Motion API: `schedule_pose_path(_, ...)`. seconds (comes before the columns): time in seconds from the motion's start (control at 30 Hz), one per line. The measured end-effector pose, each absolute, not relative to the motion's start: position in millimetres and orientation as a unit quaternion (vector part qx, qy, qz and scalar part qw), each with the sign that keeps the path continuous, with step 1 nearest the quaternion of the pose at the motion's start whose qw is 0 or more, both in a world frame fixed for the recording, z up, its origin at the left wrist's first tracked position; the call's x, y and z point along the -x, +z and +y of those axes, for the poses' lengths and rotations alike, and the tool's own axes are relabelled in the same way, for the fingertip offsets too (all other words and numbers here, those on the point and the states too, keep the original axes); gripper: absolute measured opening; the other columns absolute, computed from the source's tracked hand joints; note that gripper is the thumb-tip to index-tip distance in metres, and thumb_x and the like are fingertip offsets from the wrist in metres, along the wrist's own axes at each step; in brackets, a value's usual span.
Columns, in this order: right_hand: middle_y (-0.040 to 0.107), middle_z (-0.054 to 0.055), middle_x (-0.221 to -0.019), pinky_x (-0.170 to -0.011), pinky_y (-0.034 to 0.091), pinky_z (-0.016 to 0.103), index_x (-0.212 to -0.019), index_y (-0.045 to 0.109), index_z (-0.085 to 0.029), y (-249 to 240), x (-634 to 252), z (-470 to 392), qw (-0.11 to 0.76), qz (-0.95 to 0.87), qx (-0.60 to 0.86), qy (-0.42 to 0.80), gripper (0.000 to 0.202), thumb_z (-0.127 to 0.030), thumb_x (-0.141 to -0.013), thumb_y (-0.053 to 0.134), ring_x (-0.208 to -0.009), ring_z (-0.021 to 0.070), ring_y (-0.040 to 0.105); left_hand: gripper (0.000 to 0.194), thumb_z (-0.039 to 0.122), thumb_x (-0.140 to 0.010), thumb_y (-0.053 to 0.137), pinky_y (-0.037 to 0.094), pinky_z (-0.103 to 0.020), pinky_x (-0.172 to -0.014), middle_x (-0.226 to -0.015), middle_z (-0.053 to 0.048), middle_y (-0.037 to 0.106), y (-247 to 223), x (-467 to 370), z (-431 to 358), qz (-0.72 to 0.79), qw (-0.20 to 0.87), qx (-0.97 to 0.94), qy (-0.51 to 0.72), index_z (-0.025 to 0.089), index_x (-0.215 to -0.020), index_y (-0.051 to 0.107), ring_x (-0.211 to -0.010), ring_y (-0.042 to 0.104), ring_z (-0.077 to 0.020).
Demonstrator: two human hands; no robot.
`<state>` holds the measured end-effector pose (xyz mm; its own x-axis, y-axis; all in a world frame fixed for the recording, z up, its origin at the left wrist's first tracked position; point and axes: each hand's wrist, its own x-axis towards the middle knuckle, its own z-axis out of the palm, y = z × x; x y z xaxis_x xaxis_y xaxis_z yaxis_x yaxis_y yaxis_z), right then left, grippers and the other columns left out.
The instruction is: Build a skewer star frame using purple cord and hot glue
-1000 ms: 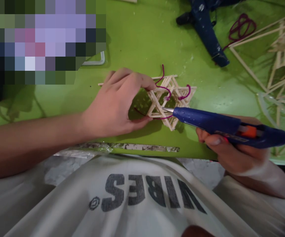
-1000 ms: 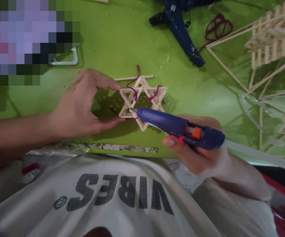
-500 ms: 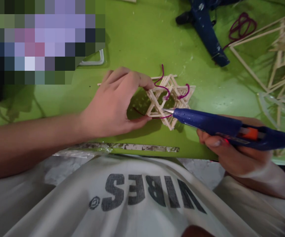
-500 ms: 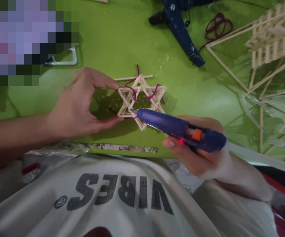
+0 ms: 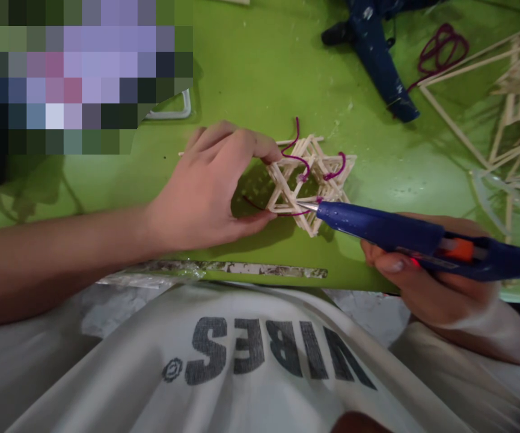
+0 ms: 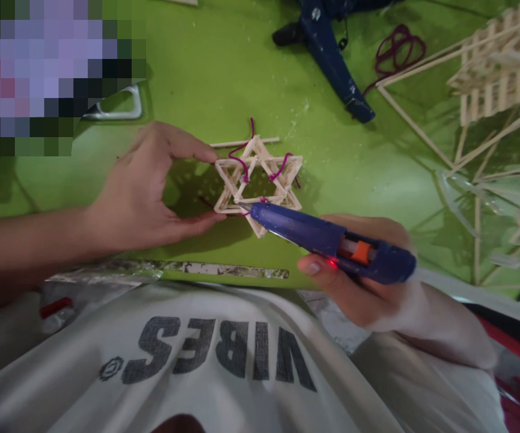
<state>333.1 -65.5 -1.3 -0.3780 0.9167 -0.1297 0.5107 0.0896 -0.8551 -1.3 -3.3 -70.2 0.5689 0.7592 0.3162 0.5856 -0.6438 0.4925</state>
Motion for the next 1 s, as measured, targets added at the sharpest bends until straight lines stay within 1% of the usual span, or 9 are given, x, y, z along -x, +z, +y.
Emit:
schedule_pose_path(0.1,0.057,0.002,-0.065,-0.042,0.028,0.037,-0.080,0.066,-0.026,-1.0,-334.1,-64.7,0.225,-0.707,0.502,0.444,0.030,-0.038,-0.105,0.076,-0.051,0.0168,0.046,0.060,0.044,-0.096,0.090,0.064,-0.049,-0.098,-0.132,-0.004,0.073,-70.2,1.6,-3.1,0.384,0.165,-0.874,0.249,0.026,-0.139,0.053,-0.125,0.076,-0.0304)
schedule_pose_path(0.2,0.054,0.002,-0.064,-0.041,0.027,0.036,-0.082,0.065,-0.026,-1.3,-335.5,-64.8,0.223,-0.709,0.503,0.442,0.030,-0.041,-0.106,0.076,-0.050,0.0161,0.044,0.072,0.040,-0.086,0.100,0.064,-0.049,-0.097,-0.133,-0.004,0.074,-70.0,1.9,-3.0,0.382,0.161,-0.874,0.252,0.025,-0.139,0.053,-0.124,0.076,-0.0319)
schedule_pose_path(0.27,0.053,0.001,-0.063,-0.041,0.026,0.036,-0.081,0.064,-0.026,-1.5,-335.8,-65.2,0.220,-0.710,0.505,0.438,0.032,-0.042,-0.106,0.075,-0.049,0.0154,0.041,0.076,0.038,-0.083,0.102,0.064,-0.049,-0.099,-0.135,-0.004,0.075,-69.4,2.1,-3.0,0.387,0.164,-0.873,0.248,0.025,-0.139,0.053,-0.125,0.076,-0.0321)
schedule_pose_path(0.4,0.052,0.001,-0.061,-0.040,0.025,0.036,-0.077,0.064,-0.026,-1.1,-334.6,-65.6,0.219,-0.707,0.511,0.437,0.034,-0.042,-0.104,0.077,-0.048,0.0149,0.038,0.067,0.043,-0.091,0.096,0.065,-0.049,-0.099,-0.135,-0.004,0.074,-68.4,2.9,-2.9,0.392,0.164,-0.873,0.238,0.027,-0.139,0.052,-0.126,0.076,-0.0308)
schedule_pose_path(0.53,0.051,0.001,-0.060,-0.041,0.025,0.037,-0.077,0.064,-0.026,0.7,-332.9,-65.1,0.215,-0.715,0.508,0.429,0.034,-0.041,-0.106,0.073,-0.048,0.0149,0.036,0.067,0.045,-0.092,0.095,0.066,-0.050,-0.097,-0.135,-0.004,0.073,-68.6,3.3,-2.2,0.389,0.163,-0.876,0.234,0.027,-0.140,0.052,-0.126,0.077,-0.0314)
schedule_pose_path(0.7,0.050,0.001,-0.060,-0.042,0.025,0.037,-0.077,0.063,-0.026,2.2,-332.8,-64.4,0.212,-0.723,0.503,0.423,0.033,-0.039,-0.106,0.072,-0.048,0.0145,0.035,0.080,0.037,-0.080,0.105,0.066,-0.052,-0.093,-0.134,-0.005,0.076,-69.3,2.6,-2.3,0.381,0.165,-0.873,0.256,0.025,-0.139,0.053,-0.121,0.077,-0.0340)
schedule_pose_path(0.83,0.047,0.001,-0.060,-0.042,0.024,0.037,-0.076,0.060,-0.026,1.9,-333.4,-63.2,0.212,-0.726,0.501,0.422,0.034,-0.037,-0.105,0.073,-0.048,0.0145,0.034,0.071,0.040,-0.088,0.099,0.066,-0.051,-0.097,-0.136,-0.004,0.075,-68.0,2.6,-3.3,0.390,0.171,-0.872,0.242,0.027,-0.140,0.051,-0.125,0.077,-0.0324)
schedule_pose_path(0.87,0.047,0.001,-0.060,-0.042,0.023,0.037,-0.075,0.060,-0.026,2.1,-333.4,-62.9,0.212,-0.728,0.497,0.423,0.034,-0.036,-0.105,0.074,-0.048,0.0145,0.034,0.071,0.039,-0.089,0.099,0.065,-0.050,-0.097,-0.136,-0.004,0.075,-67.6,2.6,-3.5,0.390,0.173,-0.872,0.241,0.027,-0.139,0.051,-0.125,0.077,-0.0324)
schedule_pose_path(1.0,0.049,0.000,-0.062,-0.042,0.023,0.036,-0.075,0.060,-0.026,3.4,-332.6,-62.3,0.217,-0.727,0.483,0.437,0.033,-0.029,-0.103,0.076,-0.050,0.0137,0.035,0.080,0.033,-0.079,0.107,0.063,-0.049,-0.096,-0.134,-0.005,0.076,-67.6,2.4,-3.1,0.380,0.172,-0.872,0.257,0.023,-0.138,0.054,-0.122,0.077,-0.0334)
